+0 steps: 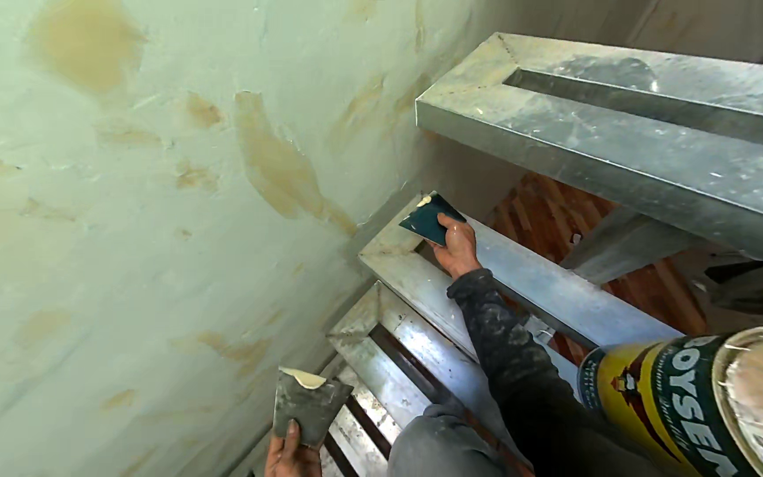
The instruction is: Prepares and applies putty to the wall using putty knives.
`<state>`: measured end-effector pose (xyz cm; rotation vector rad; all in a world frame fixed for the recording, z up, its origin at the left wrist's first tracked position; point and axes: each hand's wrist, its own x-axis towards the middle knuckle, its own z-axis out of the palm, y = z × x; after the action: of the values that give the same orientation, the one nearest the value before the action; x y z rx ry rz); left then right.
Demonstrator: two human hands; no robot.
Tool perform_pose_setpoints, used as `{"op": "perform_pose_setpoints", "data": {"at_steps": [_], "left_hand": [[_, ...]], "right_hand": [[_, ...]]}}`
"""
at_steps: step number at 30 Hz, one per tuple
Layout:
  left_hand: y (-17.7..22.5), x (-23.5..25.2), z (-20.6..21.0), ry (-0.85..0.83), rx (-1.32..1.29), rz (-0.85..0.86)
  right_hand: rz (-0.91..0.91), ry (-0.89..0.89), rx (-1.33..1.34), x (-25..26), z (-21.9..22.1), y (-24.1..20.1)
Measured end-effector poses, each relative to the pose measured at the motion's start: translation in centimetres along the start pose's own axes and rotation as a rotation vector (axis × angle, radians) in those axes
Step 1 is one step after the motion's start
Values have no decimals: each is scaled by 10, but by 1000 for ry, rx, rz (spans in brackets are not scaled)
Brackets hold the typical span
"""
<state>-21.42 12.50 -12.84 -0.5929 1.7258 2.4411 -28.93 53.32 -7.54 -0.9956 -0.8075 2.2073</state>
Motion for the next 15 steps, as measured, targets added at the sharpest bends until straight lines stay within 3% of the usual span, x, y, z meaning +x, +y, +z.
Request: {"op": "perform_pose_setpoints", "data": {"at_steps": [6,15], "left_hand": [[7,4,-6,47,43,-2],[14,20,-5,114,38,-39]], "right_hand": [[65,33,62,64,38,3],[90,90,-89,105,73,2]]}}
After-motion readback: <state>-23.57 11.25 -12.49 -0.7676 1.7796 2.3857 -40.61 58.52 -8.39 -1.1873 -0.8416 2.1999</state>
